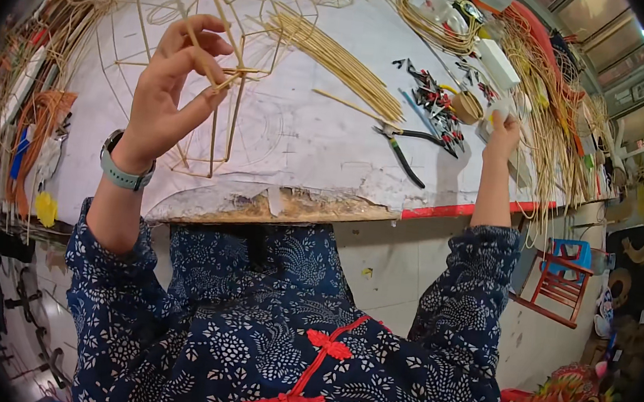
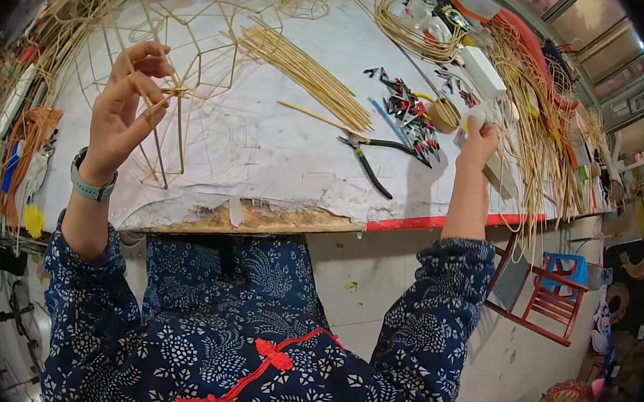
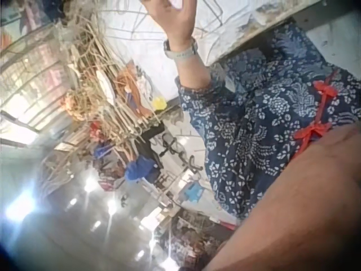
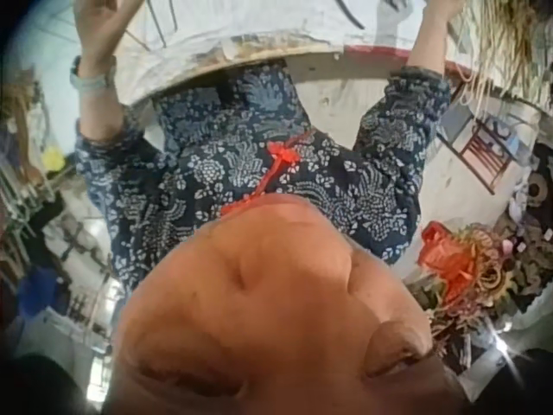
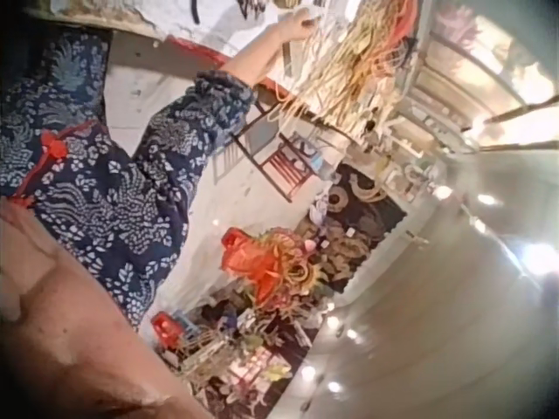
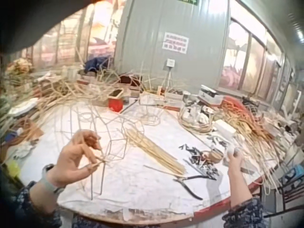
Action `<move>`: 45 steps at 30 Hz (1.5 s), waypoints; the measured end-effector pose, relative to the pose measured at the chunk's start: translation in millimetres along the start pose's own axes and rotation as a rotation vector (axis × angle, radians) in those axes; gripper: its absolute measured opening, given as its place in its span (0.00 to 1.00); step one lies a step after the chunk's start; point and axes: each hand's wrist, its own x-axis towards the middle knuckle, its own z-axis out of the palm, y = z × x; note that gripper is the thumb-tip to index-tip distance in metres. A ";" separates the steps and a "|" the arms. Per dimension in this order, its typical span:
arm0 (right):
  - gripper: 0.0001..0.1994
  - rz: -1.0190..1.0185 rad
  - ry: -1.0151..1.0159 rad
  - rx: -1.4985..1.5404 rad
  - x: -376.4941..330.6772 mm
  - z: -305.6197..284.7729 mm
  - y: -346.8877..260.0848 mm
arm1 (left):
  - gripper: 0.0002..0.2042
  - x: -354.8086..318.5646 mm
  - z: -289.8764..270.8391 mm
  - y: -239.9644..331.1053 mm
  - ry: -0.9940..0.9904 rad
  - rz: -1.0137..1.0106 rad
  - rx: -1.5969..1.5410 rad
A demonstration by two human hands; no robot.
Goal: Assembling a complex geometric framework by gluing thin bamboo sticks together at specific junctions.
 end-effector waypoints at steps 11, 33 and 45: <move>0.18 -0.069 -0.056 -0.719 29.3 52.0 61.5 | 0.04 -19.7 -18.0 8.3 0.135 -0.058 0.128; 0.16 -0.124 -0.728 -0.076 -315.9 105.1 -135.6 | 0.09 -228.5 10.7 -27.7 0.799 -0.551 -0.190; 0.22 0.223 -0.934 0.329 -389.8 212.2 -187.3 | 0.10 -185.4 12.2 -37.4 0.286 -0.267 0.500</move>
